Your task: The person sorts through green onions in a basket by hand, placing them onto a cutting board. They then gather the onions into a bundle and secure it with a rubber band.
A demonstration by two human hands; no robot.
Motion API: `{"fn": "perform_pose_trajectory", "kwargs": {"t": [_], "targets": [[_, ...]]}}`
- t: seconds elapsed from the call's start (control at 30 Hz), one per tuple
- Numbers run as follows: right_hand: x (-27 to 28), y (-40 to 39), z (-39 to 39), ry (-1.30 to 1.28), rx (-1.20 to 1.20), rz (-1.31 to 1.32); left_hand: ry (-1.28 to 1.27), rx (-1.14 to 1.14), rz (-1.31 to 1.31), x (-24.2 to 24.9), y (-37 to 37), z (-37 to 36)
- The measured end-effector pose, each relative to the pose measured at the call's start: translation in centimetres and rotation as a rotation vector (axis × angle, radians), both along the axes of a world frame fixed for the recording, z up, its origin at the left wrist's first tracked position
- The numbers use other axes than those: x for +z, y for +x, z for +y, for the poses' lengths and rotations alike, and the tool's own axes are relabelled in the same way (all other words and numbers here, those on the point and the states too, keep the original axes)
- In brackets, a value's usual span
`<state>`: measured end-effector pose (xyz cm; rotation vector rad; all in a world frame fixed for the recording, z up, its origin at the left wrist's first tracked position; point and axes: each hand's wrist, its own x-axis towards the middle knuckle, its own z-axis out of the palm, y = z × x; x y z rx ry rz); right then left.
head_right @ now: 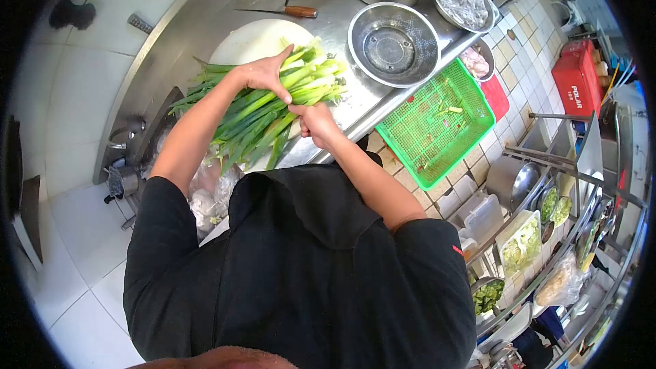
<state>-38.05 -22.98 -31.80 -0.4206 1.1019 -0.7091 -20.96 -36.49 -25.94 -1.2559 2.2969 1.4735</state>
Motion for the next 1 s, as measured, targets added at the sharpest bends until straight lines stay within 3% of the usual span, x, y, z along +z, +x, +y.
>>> {"fn": "perform_pose_trajectory", "kwargs": {"t": [0.27, 0.47, 0.6, 0.7, 0.73, 0.83, 0.87, 0.97, 1.0], "targets": [[-1.8, 3.7, -0.3, -0.050, -0.175, -0.096, -0.037, -0.017, -0.016, 0.2, -0.1, -0.8], [-0.2, 4.1, -0.3, -0.006, -0.173, 0.092, 0.042, -0.105, -0.118, 0.8, -1.4, -2.0], [2.3, -0.4, -1.4, -0.142, 0.452, 0.443, -0.049, -0.126, -0.260, 2.3, -2.8, -0.9], [-2.7, 0.1, -0.5, -0.493, 0.449, 0.716, -0.263, -0.098, -0.254, 1.5, -2.7, 1.1], [-1.1, -0.2, -0.6, -0.434, 0.475, 0.750, -0.294, -0.102, -0.263, 1.0, -2.5, 1.6], [2.6, -0.6, -0.4, -0.210, 0.450, 0.583, -0.449, -0.130, -0.261, 1.0, -2.8, 3.8], [0.8, 0.0, 0.1, -0.170, 0.375, 0.480, -0.480, -0.136, -0.266, 0.7, -3.0, 4.5], [-3.1, -1.6, 1.2, -0.054, 0.261, -0.046, -0.605, -0.059, -0.247, -0.1, -3.2, 6.7], [-5.2, -2.7, 1.3, 0.047, 0.245, -0.343, -0.637, -0.055, -0.251, -0.3, -3.4, 7.0]]}}
